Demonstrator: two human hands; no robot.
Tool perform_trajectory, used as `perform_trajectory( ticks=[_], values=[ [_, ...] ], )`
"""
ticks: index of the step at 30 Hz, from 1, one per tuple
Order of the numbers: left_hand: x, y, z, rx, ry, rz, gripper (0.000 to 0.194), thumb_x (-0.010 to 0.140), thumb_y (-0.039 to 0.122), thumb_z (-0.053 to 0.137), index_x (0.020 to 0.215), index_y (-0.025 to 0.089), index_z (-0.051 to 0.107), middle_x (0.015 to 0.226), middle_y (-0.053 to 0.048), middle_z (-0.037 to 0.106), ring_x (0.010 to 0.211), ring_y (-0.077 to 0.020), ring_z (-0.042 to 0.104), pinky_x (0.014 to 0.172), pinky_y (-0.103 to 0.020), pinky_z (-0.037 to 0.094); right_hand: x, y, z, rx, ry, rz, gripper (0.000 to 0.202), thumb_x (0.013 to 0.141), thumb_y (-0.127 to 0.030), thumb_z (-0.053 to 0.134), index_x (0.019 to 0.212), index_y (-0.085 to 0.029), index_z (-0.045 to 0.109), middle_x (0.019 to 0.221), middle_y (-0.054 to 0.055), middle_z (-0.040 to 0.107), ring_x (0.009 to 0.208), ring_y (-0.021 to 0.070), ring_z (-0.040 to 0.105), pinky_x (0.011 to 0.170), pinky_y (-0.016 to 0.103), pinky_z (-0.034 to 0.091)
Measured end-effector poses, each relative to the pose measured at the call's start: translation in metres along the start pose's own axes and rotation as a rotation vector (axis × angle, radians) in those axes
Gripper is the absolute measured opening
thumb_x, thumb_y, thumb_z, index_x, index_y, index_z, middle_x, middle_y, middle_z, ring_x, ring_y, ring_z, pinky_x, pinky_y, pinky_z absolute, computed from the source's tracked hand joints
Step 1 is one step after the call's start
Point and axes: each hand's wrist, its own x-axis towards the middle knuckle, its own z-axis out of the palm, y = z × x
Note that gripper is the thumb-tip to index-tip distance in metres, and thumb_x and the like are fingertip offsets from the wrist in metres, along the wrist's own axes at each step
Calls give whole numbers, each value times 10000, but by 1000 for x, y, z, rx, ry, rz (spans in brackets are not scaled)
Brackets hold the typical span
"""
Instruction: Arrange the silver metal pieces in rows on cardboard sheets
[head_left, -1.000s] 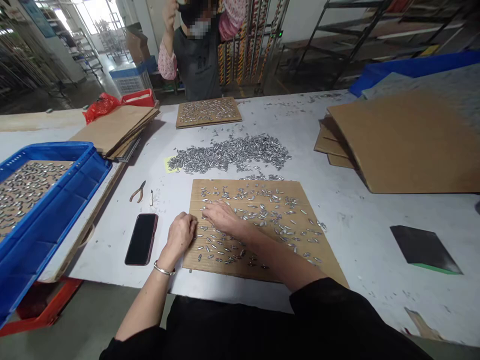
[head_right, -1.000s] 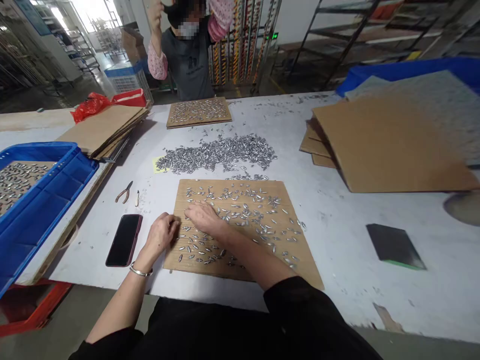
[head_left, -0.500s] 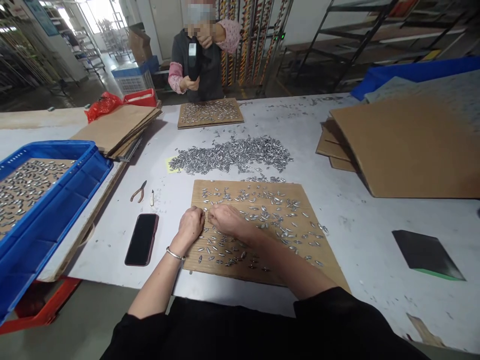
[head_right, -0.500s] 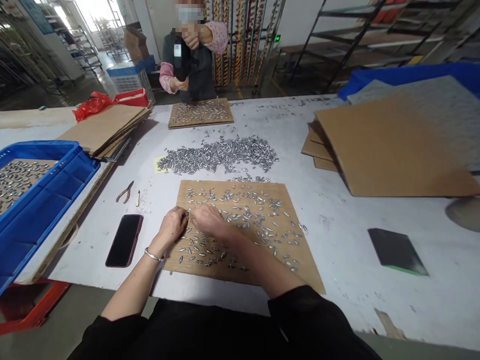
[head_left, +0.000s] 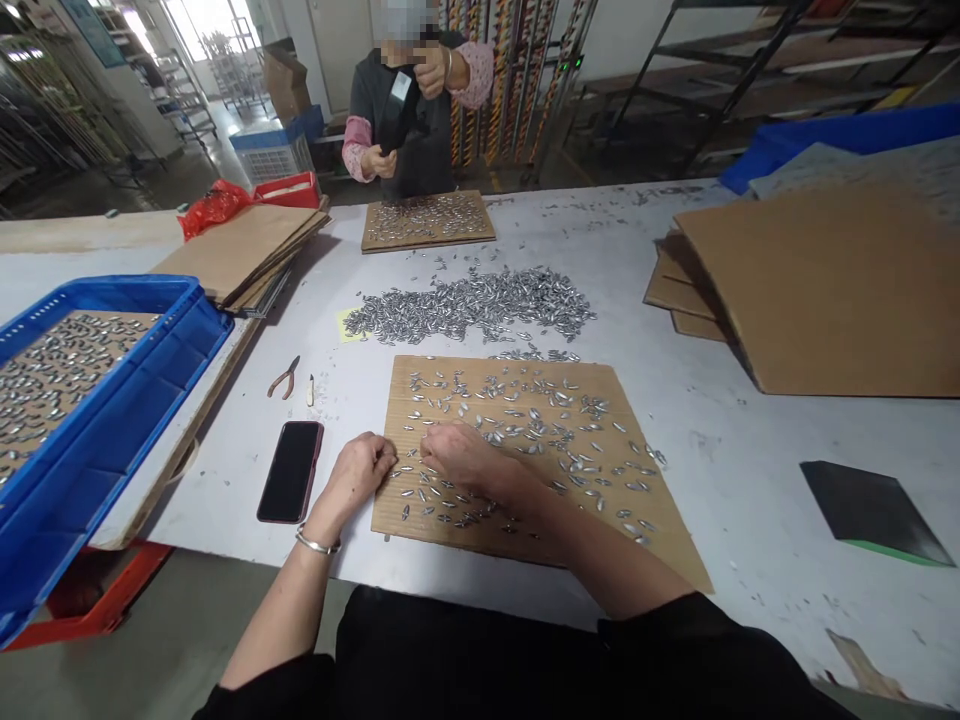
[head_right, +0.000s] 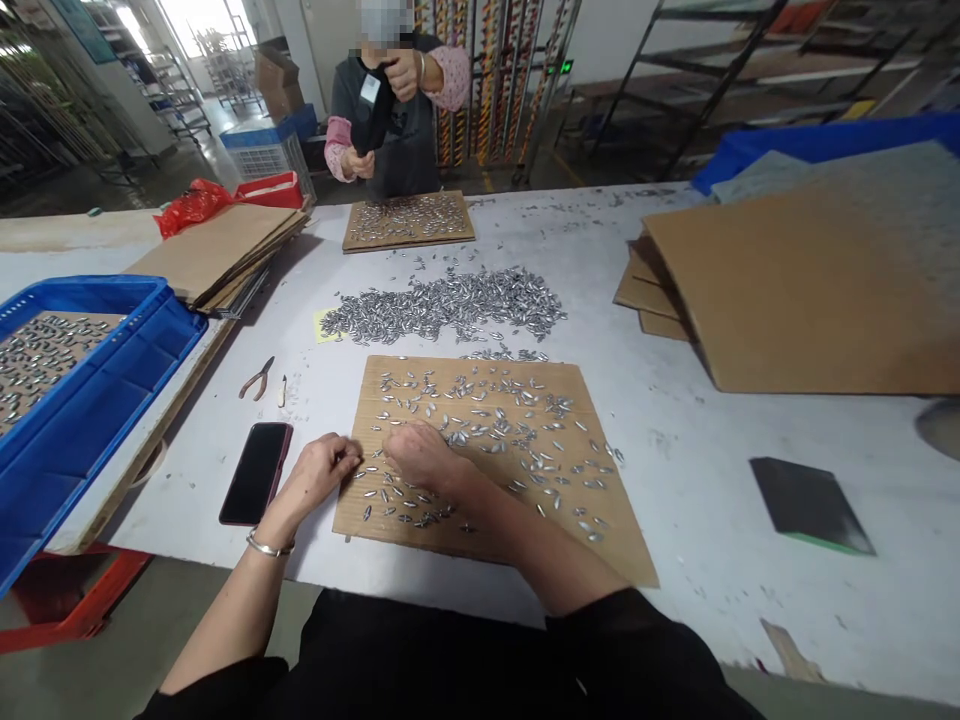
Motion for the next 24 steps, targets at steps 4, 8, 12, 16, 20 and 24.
perform_trajectory(
  ticks=[4,8,12,16,20,24],
  values=[
    [-22,1,9,-16,-55,-17,85,880,148,585,858,205,643,895,-47,666,829,-198,628,793,-306,461,-19,12,-10,97,155,128,236,1010,-227,508,936,-175,725,952,67,726,876,179,625,776,284,365],
    [-25,2,19,-19,-37,-31,137,883,106,526,847,208,610,888,-49,653,830,-197,624,780,-303,454,-44,24,-9,204,284,204,260,1010,-229,486,896,-184,715,904,58,712,852,173,614,765,275,375],
    [-22,1,19,-20,-37,-29,114,878,126,533,831,215,586,873,-47,650,808,-199,621,775,-309,457,-66,30,5,259,329,209,253,996,-233,496,858,-188,703,845,52,694,809,174,603,735,272,376],
    [-24,1,17,-56,-40,-6,117,869,132,537,799,224,554,882,-42,665,812,-194,629,780,-307,465,-83,36,23,288,382,284,260,1005,-279,504,864,-187,703,846,50,694,795,177,599,728,271,374],
    [-25,3,18,-71,-29,20,117,876,145,533,798,229,555,876,-34,673,811,-190,640,781,-307,479,-86,36,21,275,312,355,251,1007,-257,499,904,-181,714,911,60,713,860,182,619,780,272,385],
    [-22,4,20,-83,-28,25,108,865,157,543,789,232,561,865,-28,686,808,-191,644,780,-314,490,-67,32,2,181,177,352,265,1020,-231,474,949,-176,723,975,67,723,926,183,635,813,271,388]
  ],
)
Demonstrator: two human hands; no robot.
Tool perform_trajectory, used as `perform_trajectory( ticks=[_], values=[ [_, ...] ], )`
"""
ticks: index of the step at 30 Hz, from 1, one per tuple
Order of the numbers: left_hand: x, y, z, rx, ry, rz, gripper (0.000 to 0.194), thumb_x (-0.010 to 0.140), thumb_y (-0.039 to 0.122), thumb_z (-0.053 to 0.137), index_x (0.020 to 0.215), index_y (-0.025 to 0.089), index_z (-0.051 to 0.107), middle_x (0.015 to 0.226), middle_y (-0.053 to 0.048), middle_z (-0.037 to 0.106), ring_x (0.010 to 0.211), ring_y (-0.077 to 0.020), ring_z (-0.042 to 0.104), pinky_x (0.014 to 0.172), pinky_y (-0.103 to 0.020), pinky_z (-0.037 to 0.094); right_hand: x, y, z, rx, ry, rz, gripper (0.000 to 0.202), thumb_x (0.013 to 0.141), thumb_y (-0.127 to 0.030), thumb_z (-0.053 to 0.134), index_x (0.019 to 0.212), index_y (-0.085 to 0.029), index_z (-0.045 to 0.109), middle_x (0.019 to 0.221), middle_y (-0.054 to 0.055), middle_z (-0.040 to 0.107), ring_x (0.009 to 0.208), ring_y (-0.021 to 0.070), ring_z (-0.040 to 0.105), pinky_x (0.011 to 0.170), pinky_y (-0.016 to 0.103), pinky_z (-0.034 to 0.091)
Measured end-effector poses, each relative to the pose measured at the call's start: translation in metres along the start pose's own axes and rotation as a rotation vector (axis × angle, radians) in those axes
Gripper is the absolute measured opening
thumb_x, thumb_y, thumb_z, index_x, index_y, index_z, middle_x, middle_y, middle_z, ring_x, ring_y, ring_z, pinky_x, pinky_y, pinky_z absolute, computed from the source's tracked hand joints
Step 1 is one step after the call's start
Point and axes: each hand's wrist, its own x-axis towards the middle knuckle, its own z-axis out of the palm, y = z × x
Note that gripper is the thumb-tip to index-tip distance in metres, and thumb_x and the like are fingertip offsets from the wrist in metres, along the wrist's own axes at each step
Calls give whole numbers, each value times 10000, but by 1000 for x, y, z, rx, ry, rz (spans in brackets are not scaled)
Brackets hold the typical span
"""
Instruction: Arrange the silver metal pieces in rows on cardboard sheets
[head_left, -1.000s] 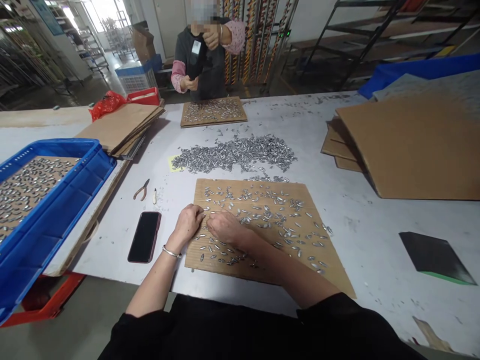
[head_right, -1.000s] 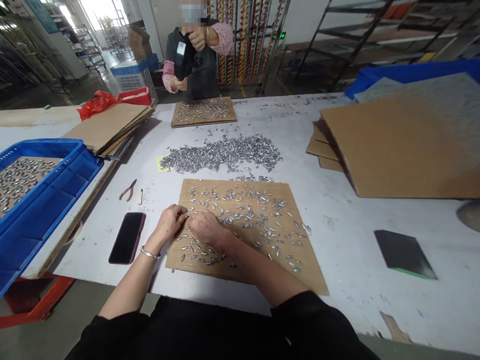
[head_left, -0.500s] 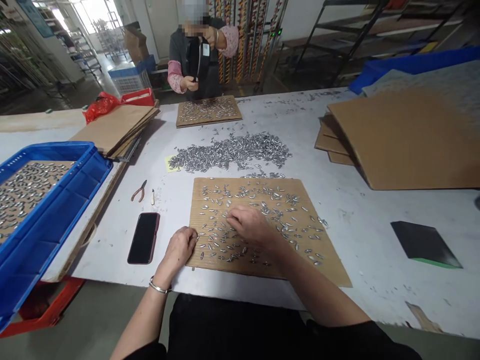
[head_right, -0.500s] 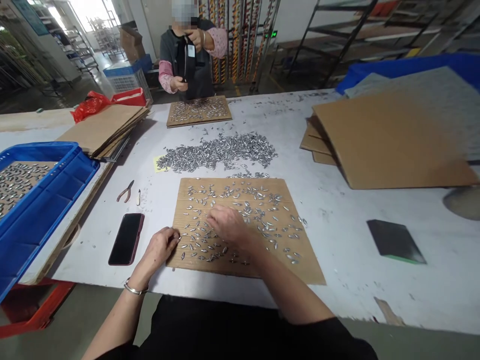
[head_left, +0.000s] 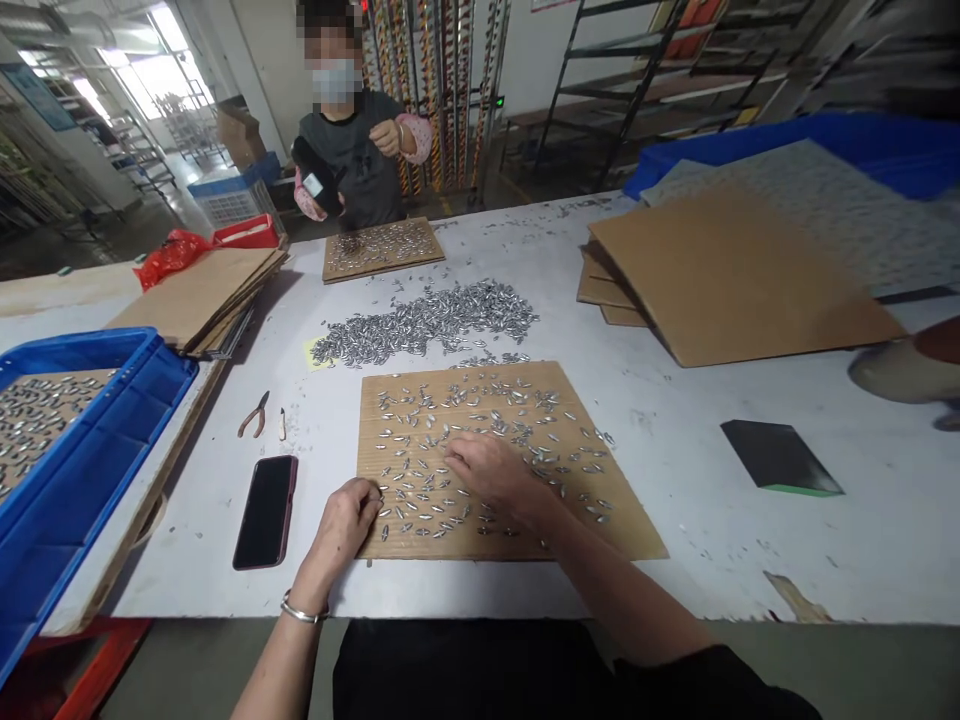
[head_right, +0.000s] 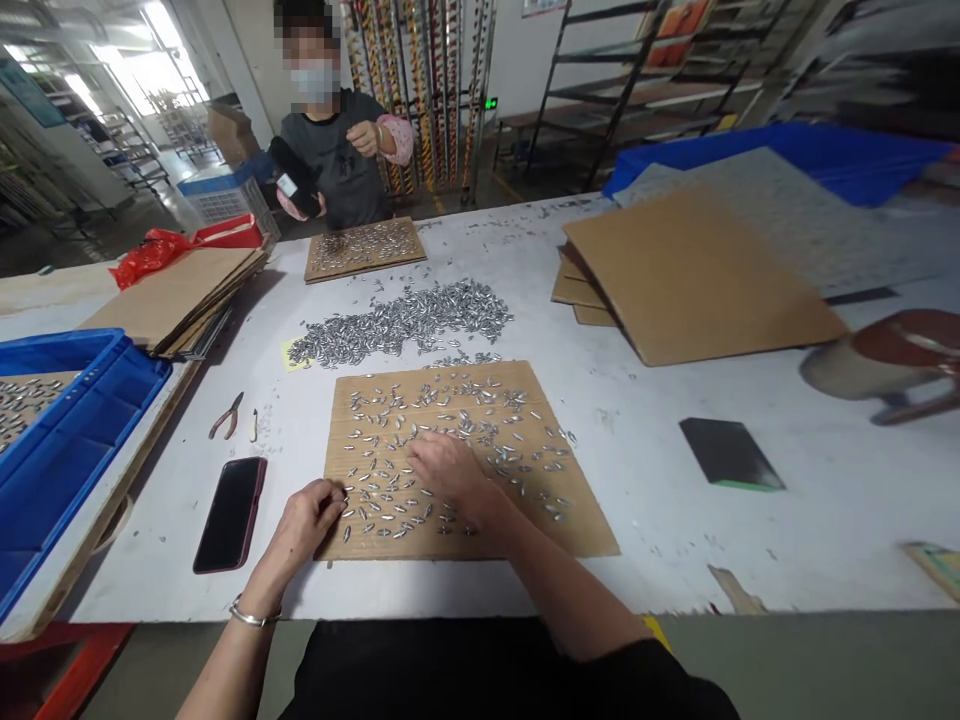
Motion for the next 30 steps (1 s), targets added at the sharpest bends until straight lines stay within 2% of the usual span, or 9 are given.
perform_trajectory(
  ticks=[5,9,14,20,25,28,30],
  values=[
    [1,-3,-3,-46,-3,4,115,876,213,550,762,227,551,893,-34,707,827,-192,654,798,-319,494,31,-19,-7,-88,-40,-9,294,1035,-257,448,1030,-175,731,1050,88,725,946,192,659,818,269,415],
    [9,-6,-8,-54,80,-18,162,928,314,529,809,221,589,864,-40,705,812,-204,657,788,-333,501,45,-27,-4,-147,-76,2,306,1021,-241,450,1038,-155,743,1066,132,726,976,220,676,836,283,443],
    [41,-9,-11,23,183,42,166,945,266,513,919,201,663,948,-76,693,900,-217,663,864,-358,508,53,-34,-9,-169,-104,20,298,999,-204,462,1041,-141,750,1052,144,735,962,237,694,813,295,464],
    [83,-12,-11,141,162,4,194,946,170,500,956,176,693,959,-81,674,896,-197,656,871,-333,498,67,-42,-18,-124,-70,-31,294,1007,-203,452,1056,-165,739,1074,124,729,960,223,692,819,292,465],
    [100,-4,-7,209,138,-27,192,904,99,518,902,165,698,925,-80,671,869,-195,654,836,-314,495,92,-53,-5,-99,-29,-69,310,1008,-222,453,1075,-161,749,1129,154,734,1019,231,693,871,293,468],
    [95,1,-1,236,128,-71,196,906,102,519,858,168,697,922,-92,673,891,-200,659,830,-300,497,105,-59,11,-152,-69,-89,321,986,-159,445,1073,-119,751,1140,186,734,1041,252,698,883,315,473],
    [85,3,3,235,137,-115,219,942,146,491,898,170,704,969,-109,675,930,-207,655,854,-303,496,109,-59,20,-189,-80,-91,343,971,-104,417,1079,-99,742,1135,194,736,1033,265,705,877,330,474]
  ],
)
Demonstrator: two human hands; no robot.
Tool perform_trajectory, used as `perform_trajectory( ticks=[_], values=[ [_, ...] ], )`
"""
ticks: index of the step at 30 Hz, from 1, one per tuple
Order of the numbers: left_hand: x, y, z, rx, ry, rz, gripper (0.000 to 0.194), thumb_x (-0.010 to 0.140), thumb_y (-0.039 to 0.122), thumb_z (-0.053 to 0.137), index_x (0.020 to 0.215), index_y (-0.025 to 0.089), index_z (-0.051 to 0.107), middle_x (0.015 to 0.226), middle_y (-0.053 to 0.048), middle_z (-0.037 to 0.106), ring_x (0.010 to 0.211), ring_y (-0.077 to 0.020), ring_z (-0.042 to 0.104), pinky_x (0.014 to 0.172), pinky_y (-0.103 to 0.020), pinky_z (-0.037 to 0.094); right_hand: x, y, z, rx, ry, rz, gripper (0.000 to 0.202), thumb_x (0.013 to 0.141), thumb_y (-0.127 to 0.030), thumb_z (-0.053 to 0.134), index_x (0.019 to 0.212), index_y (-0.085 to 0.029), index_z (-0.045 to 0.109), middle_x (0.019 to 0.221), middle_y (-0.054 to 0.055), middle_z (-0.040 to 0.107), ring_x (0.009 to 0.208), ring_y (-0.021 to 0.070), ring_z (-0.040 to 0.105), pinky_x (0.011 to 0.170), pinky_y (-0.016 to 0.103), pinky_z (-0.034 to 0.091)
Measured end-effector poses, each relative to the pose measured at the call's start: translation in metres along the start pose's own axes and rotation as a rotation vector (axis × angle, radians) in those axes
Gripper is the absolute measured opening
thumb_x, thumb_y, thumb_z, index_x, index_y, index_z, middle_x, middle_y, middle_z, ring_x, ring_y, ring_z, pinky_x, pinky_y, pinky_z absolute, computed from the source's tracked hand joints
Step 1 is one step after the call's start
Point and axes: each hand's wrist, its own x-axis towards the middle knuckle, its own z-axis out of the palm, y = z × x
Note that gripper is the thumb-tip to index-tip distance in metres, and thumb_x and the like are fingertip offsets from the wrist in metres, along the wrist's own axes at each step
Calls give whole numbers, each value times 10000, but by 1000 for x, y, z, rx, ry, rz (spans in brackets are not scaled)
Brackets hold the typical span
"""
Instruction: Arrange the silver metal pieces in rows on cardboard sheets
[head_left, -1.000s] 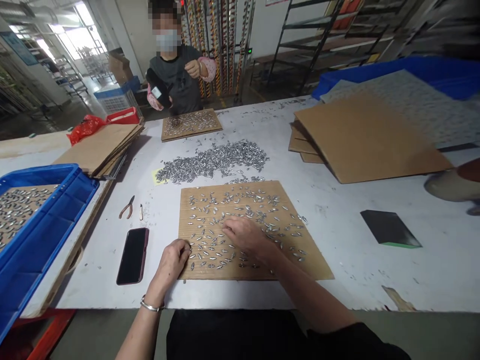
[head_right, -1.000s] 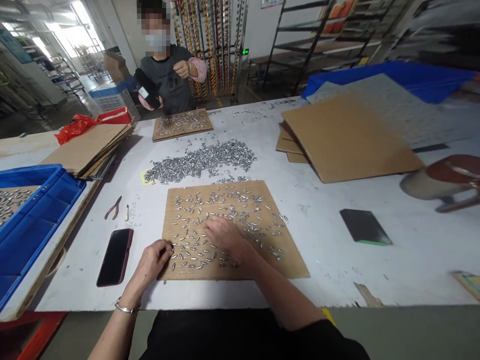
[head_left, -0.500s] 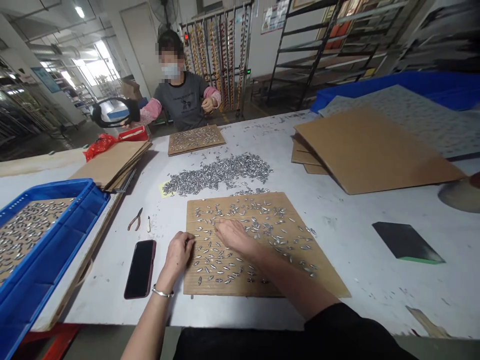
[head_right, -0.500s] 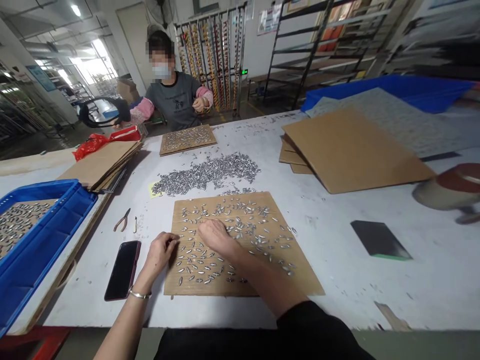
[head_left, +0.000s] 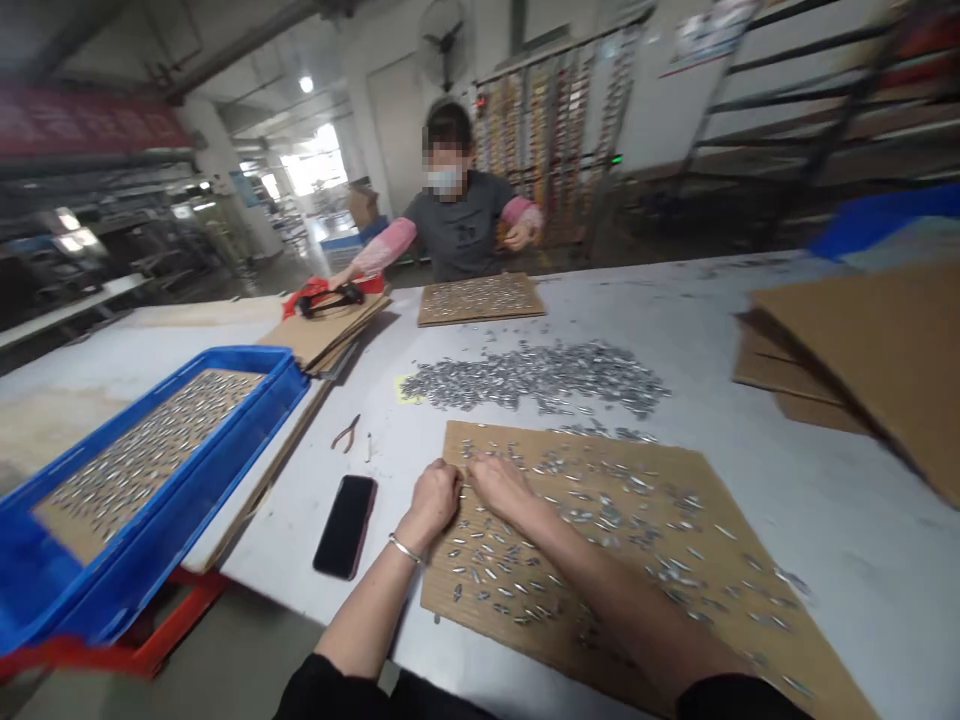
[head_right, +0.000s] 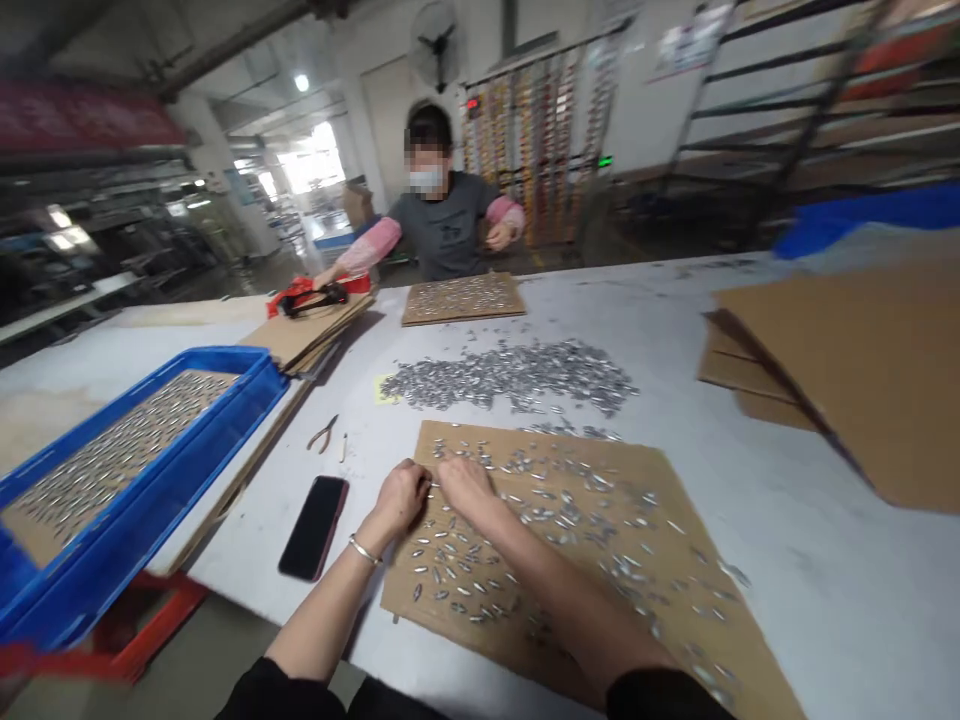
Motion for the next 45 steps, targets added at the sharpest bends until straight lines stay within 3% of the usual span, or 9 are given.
perform_trajectory(
  ticks=[5,9,16,22,27,31,37,41,45],
  values=[
    [-30,-2,-3,-19,-4,-98,244,974,215,464,1009,195,705,1060,-111,663,1020,-222,636,890,-312,489,-1,4,8,-59,28,-42,312,993,-172,433,1115,-94,710,1116,200,732,1038,288,698,872,335,462],
    [-41,-3,-7,-5,0,-123,267,976,202,440,991,184,706,1022,-117,662,961,-224,650,834,-316,500,-9,-1,6,-174,70,-55,388,945,-32,380,1153,-99,701,1121,210,723,1073,296,683,913,365,443],
    [-33,-5,-5,-15,26,-99,251,971,191,455,960,183,705,1002,-113,666,954,-219,655,828,-305,494,-16,-3,5,-159,84,-84,360,953,-57,397,1078,-141,724,1081,180,725,1046,277,676,906,351,426],
    [-30,-6,-13,-29,42,-74,247,959,157,469,955,176,715,984,-100,672,929,-208,657,819,-293,487,-34,45,-11,-55,70,65,311,1030,-256,405,1046,-197,709,1059,118,708,913,225,672,779,304,414],
    [-19,-8,-20,-33,37,-27,221,962,168,491,939,165,710,976,-100,663,910,-209,653,822,-302,481,-67,76,-16,-42,-24,129,307,1021,-221,429,961,-170,726,999,123,719,932,223,663,768,287,383],
    [-3,-8,-20,-43,30,23,214,953,142,495,974,162,707,984,-93,655,897,-200,653,821,-301,481,-83,81,-22,2,-19,172,293,1033,-241,441,993,-159,720,1056,117,722,958,214,651,757,274,367],
    [10,5,-21,-48,25,95,211,930,118,507,914,172,711,930,-83,666,821,-189,648,780,-298,491,-77,74,-35,75,9,129,282,1027,-218,447,954,-172,715,978,94,717,855,187,636,689,269,363],
    [5,10,-54,-141,202,184,167,930,199,544,906,190,708,904,-70,684,791,-182,644,776,-306,514,-82,87,-61,177,177,113,265,1012,-227,476,960,-169,730,984,93,724,878,200,649,739,277,424],
    [-10,19,-117,-198,428,280,201,941,335,562,966,202,710,910,-52,708,733,-162,629,719,-289,519,-119,110,-108,270,616,96,250,997,-279,500,1001,-196,736,961,69,737,861,198,656,783,307,475]
  ],
)
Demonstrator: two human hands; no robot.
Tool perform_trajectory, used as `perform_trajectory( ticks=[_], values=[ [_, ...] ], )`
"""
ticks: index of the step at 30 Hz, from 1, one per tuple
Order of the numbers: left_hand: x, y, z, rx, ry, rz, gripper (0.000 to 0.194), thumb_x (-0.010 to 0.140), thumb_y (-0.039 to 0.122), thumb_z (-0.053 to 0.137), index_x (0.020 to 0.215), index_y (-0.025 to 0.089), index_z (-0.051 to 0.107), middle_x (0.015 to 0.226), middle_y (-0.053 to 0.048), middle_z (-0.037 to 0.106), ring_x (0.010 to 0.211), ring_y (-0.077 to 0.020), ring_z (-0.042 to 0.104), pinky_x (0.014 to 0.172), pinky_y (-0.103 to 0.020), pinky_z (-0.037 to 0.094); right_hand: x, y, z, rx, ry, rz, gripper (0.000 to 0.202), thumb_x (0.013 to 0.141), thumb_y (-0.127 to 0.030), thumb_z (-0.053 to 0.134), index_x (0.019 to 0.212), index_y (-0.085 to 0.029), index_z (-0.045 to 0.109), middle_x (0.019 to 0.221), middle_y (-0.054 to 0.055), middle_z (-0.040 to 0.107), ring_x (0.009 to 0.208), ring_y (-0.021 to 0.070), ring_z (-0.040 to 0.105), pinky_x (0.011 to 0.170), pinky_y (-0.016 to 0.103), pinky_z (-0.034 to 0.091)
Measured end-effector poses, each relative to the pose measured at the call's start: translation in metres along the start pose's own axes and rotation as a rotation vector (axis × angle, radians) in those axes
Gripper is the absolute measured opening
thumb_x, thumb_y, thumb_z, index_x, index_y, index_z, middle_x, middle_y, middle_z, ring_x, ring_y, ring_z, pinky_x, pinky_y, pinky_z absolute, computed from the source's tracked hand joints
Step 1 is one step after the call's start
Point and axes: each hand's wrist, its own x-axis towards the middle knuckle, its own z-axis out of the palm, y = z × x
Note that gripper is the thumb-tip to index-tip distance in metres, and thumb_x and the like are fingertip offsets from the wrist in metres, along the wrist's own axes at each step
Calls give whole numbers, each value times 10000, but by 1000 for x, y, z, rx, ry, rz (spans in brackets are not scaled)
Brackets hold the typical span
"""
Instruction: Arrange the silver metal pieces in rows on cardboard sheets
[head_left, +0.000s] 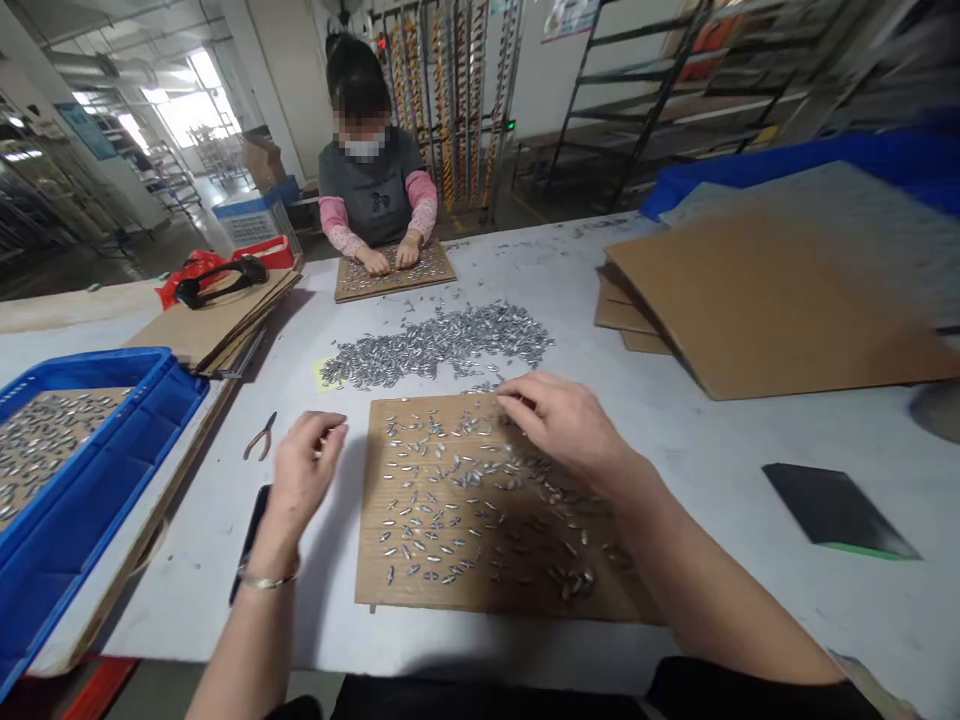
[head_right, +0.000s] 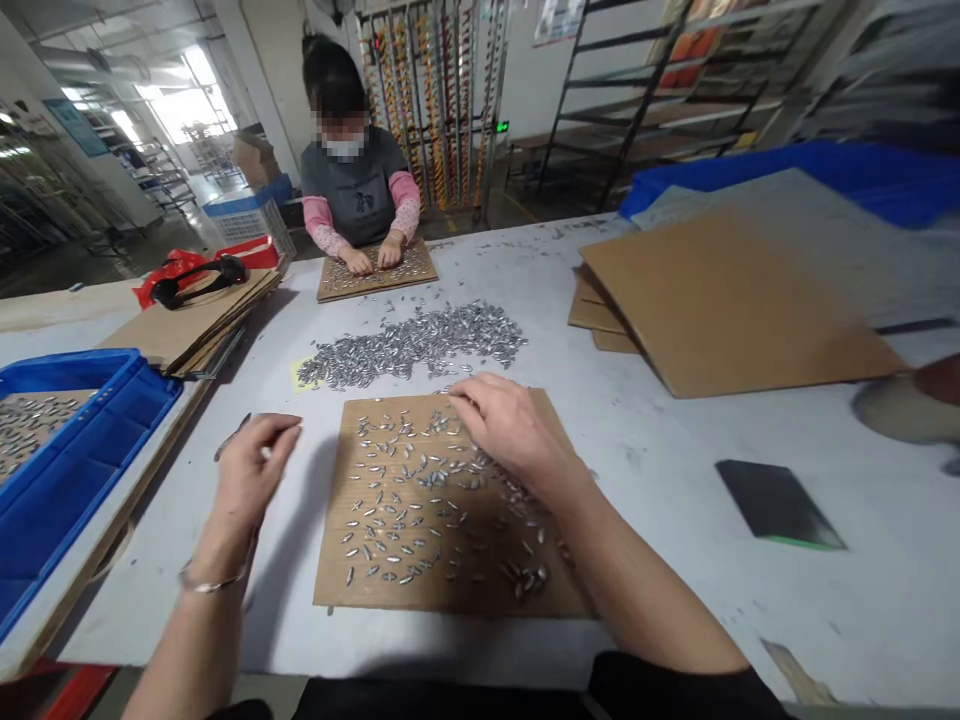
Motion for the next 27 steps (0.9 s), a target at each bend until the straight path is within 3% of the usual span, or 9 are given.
perform_trajectory(
  ticks=[3,4,6,11,14,17,22,27],
  values=[
    [13,1,-27,31,80,7,225,915,386,580,974,219,719,920,-37,728,756,-166,639,743,-288,515,-8,-5,-40,0,230,-13,250,988,-317,512,986,-206,736,918,58,734,842,195,649,794,323,481],
    [17,-4,-27,45,82,-15,238,906,401,579,976,225,723,906,-31,731,725,-165,631,723,-287,513,-11,-8,-45,-10,247,-16,256,989,-321,508,983,-203,736,920,59,732,844,193,646,803,325,478],
    [26,-19,-11,83,29,-71,250,872,426,590,949,233,729,889,-25,739,677,-168,615,707,-299,512,-15,-12,-43,-34,163,-26,273,996,-318,491,984,-194,733,933,61,728,863,187,639,827,324,464],
    [25,-50,61,56,-270,-106,219,823,347,554,865,216,725,886,-63,761,803,-226,679,809,-346,538,-26,-11,11,-134,-292,60,259,1010,-232,479,910,-173,710,922,59,705,849,167,603,787,281,402],
    [18,-59,85,44,-355,-77,215,828,277,537,888,213,733,942,-81,761,874,-241,694,858,-363,536,-30,-13,44,-196,-453,66,248,1009,-197,482,900,-165,703,940,65,709,852,166,602,756,269,373],
    [15,-63,97,53,-400,-44,197,841,259,548,896,217,733,986,-90,755,927,-253,692,887,-377,529,-28,-16,64,-217,-505,43,258,1022,-223,476,932,-166,711,980,74,722,873,175,614,727,270,360],
    [18,-71,111,70,-470,-5,154,853,280,563,869,222,704,963,-84,737,886,-249,686,850,-366,530,-15,-19,80,-196,-552,44,290,1045,-246,444,1007,-163,719,1029,92,732,919,194,641,694,270,358],
    [18,-75,119,70,-468,33,141,857,261,556,889,230,690,959,-75,715,893,-241,684,855,-348,527,-3,-17,97,-172,-553,54,272,1030,-264,465,1072,-190,724,1096,89,731,965,208,661,726,269,394]
  ],
)
